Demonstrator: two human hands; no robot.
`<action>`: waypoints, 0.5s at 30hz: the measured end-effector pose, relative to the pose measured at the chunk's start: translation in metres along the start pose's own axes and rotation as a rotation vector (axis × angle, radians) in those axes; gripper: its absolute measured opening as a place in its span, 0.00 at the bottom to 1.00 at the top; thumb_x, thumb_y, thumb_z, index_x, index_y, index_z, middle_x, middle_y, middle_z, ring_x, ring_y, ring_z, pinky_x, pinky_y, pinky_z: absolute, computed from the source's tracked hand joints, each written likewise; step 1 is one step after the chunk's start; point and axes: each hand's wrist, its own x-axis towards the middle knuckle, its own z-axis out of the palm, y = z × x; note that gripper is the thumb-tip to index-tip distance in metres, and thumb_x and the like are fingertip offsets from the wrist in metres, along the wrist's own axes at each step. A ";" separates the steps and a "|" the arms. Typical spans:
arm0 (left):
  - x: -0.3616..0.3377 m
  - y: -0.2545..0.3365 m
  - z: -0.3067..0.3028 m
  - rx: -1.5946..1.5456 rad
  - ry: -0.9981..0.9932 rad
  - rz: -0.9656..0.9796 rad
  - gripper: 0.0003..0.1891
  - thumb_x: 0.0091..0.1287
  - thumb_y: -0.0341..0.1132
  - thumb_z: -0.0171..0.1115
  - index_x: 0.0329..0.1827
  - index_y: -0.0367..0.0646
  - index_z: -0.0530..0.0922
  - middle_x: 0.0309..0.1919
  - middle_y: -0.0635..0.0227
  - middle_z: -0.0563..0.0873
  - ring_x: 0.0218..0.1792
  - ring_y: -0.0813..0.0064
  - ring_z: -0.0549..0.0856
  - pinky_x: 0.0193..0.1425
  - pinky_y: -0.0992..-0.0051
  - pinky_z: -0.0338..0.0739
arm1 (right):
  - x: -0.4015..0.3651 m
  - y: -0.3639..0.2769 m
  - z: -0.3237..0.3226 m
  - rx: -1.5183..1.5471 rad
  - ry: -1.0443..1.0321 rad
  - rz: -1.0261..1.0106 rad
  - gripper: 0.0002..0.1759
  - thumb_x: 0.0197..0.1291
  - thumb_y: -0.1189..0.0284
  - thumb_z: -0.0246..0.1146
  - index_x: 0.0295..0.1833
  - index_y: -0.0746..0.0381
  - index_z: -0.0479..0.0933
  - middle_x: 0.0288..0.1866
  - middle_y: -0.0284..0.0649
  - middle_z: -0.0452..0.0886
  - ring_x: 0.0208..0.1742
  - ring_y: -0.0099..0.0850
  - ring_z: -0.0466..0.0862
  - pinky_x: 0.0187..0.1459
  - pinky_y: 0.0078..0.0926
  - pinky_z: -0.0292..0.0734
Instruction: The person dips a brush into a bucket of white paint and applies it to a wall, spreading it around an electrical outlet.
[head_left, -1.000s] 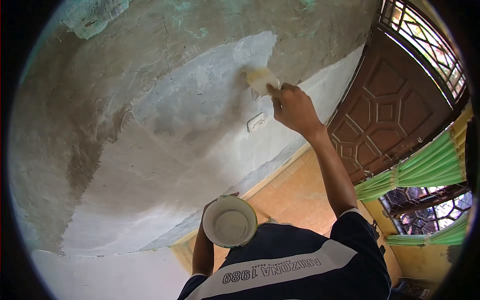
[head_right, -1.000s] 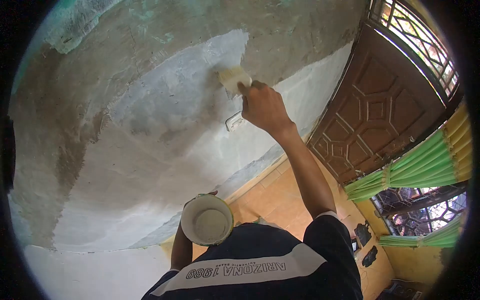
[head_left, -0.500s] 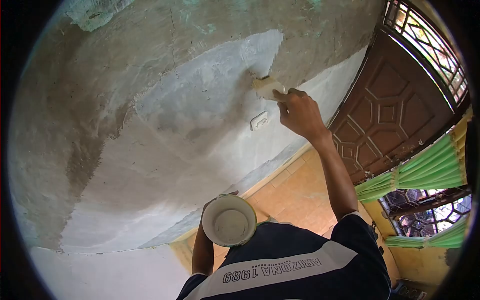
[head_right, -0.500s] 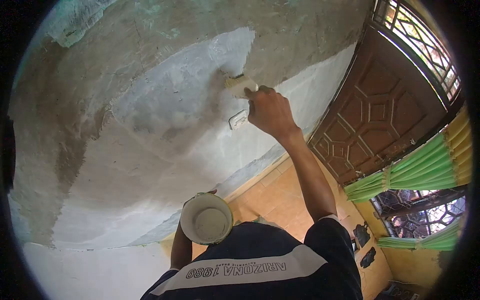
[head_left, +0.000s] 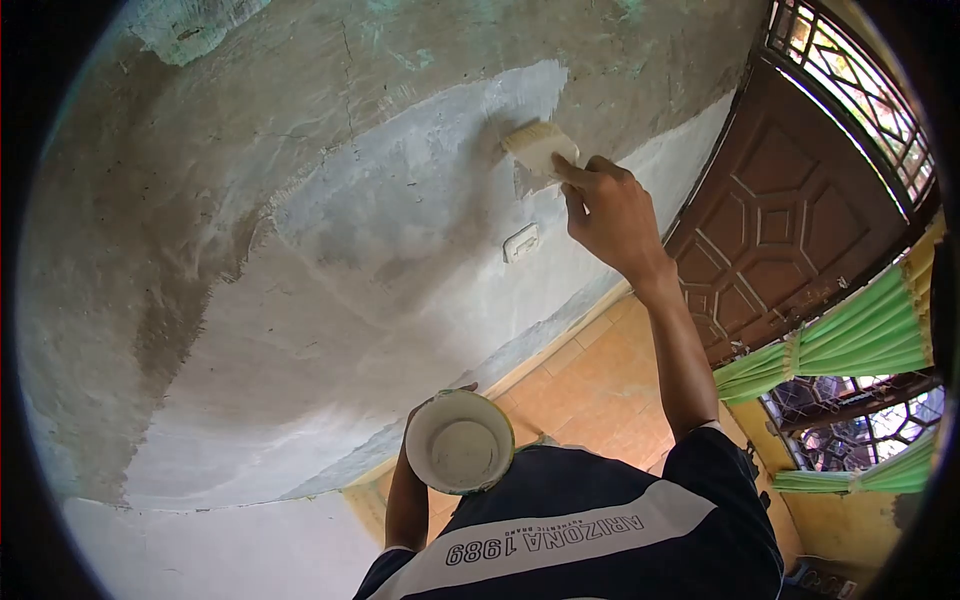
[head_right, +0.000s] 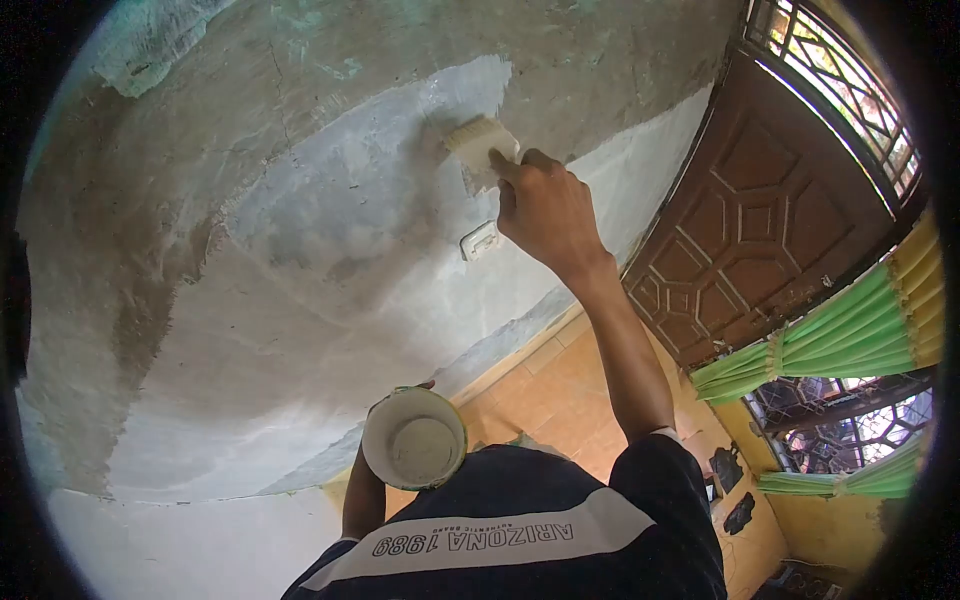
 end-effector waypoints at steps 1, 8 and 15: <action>0.000 0.000 0.000 -0.032 0.008 -0.015 0.20 0.82 0.31 0.64 0.71 0.28 0.84 0.80 0.47 0.83 0.67 0.61 0.91 0.69 0.60 0.89 | 0.001 -0.003 -0.002 0.046 0.018 0.007 0.21 0.68 0.76 0.67 0.65 0.61 0.91 0.46 0.56 0.90 0.47 0.57 0.93 0.50 0.52 0.90; 0.002 -0.003 -0.008 0.121 -0.029 0.038 0.21 0.83 0.32 0.63 0.72 0.27 0.84 0.81 0.46 0.82 0.69 0.59 0.90 0.70 0.59 0.89 | -0.005 0.020 0.019 -0.108 -0.101 -0.059 0.21 0.70 0.78 0.66 0.65 0.57 0.92 0.42 0.52 0.89 0.48 0.53 0.92 0.48 0.53 0.87; 0.006 -0.001 -0.007 0.012 -0.061 0.034 0.21 0.83 0.35 0.65 0.73 0.31 0.84 0.79 0.51 0.84 0.63 0.64 0.92 0.66 0.61 0.92 | 0.023 -0.016 -0.040 0.074 0.164 -0.109 0.21 0.70 0.78 0.70 0.67 0.58 0.92 0.35 0.49 0.84 0.33 0.42 0.83 0.40 0.43 0.81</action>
